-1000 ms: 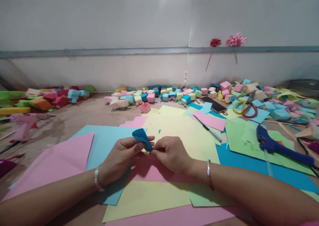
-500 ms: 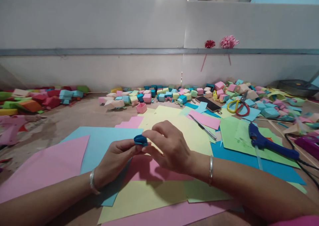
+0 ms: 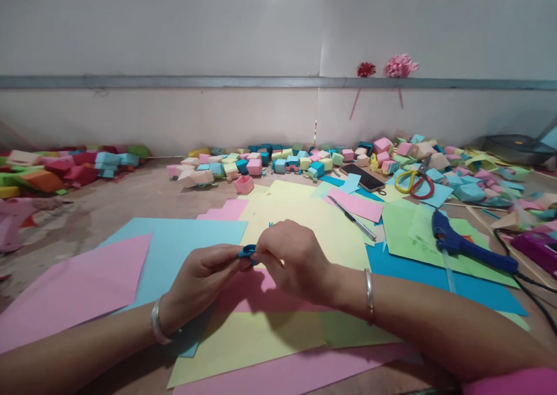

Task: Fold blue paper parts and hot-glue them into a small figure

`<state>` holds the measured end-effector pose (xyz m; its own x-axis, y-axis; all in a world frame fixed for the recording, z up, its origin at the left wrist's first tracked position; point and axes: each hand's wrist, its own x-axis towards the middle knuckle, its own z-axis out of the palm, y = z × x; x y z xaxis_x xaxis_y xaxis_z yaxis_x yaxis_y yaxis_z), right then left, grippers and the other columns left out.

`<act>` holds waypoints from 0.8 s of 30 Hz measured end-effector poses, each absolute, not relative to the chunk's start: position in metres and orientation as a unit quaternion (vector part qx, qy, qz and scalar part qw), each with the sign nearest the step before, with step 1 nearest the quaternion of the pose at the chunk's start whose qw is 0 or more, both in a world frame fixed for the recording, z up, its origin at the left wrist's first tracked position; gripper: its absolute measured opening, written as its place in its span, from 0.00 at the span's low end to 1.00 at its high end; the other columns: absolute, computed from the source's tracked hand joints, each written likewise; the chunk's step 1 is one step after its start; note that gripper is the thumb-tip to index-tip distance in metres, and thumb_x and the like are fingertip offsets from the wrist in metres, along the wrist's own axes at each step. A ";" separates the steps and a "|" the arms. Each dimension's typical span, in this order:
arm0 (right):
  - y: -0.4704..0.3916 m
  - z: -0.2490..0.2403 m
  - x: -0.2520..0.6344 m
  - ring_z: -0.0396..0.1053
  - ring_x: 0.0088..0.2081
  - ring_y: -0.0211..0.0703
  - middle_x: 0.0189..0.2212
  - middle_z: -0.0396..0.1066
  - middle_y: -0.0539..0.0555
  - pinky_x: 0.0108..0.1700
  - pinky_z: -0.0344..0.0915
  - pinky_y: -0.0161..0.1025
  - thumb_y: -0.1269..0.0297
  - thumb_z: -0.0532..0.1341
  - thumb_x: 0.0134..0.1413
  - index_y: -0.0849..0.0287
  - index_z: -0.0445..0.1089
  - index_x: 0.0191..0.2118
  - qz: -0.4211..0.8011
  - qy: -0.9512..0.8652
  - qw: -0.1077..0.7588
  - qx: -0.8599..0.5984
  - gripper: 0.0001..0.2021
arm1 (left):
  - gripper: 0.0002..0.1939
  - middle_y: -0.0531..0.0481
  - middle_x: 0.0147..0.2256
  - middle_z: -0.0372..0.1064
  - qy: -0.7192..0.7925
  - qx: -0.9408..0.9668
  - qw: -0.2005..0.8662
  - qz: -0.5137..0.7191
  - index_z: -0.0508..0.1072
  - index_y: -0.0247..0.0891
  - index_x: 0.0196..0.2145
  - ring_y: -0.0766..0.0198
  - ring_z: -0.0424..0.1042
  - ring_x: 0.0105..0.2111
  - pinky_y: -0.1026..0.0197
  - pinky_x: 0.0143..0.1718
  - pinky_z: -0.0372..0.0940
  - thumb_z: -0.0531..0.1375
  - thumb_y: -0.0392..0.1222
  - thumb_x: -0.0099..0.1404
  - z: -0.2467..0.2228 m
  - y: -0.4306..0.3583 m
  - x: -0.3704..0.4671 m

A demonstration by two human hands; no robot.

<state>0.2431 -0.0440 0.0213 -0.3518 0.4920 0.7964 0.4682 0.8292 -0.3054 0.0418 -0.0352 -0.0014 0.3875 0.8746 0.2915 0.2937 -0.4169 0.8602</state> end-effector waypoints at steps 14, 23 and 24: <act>-0.053 0.027 0.239 0.67 0.27 0.35 0.24 0.70 0.47 0.32 0.64 0.33 0.74 0.59 0.53 0.57 0.66 0.40 0.179 -0.804 0.459 -0.333 0.09 | 0.12 0.49 0.24 0.74 0.411 0.699 0.429 0.397 0.82 0.36 0.34 0.65 0.67 0.23 0.63 0.25 0.65 0.61 0.45 0.61 0.007 -0.041 0.045; -0.047 0.035 0.243 0.68 0.26 0.34 0.28 0.75 0.51 0.27 0.65 0.31 0.66 0.61 0.54 0.60 0.75 0.37 0.372 -0.733 0.410 -0.396 0.07 | 0.12 0.48 0.24 0.75 0.399 0.704 0.430 0.401 0.82 0.36 0.31 0.64 0.69 0.24 0.63 0.27 0.66 0.62 0.46 0.61 0.007 -0.038 0.044; -0.047 0.037 0.244 0.68 0.26 0.34 0.28 0.75 0.51 0.27 0.65 0.31 0.67 0.61 0.53 0.60 0.75 0.37 0.384 -0.731 0.403 -0.396 0.07 | 0.12 0.48 0.24 0.75 0.390 0.711 0.431 0.396 0.82 0.36 0.31 0.64 0.69 0.24 0.63 0.27 0.66 0.62 0.47 0.61 0.008 -0.037 0.043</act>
<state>0.2443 -0.0467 0.0369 -0.3618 0.8877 0.2848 0.2697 0.3921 -0.8795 0.0433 -0.0373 0.0076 0.3815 0.8962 0.2265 0.2134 -0.3238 0.9218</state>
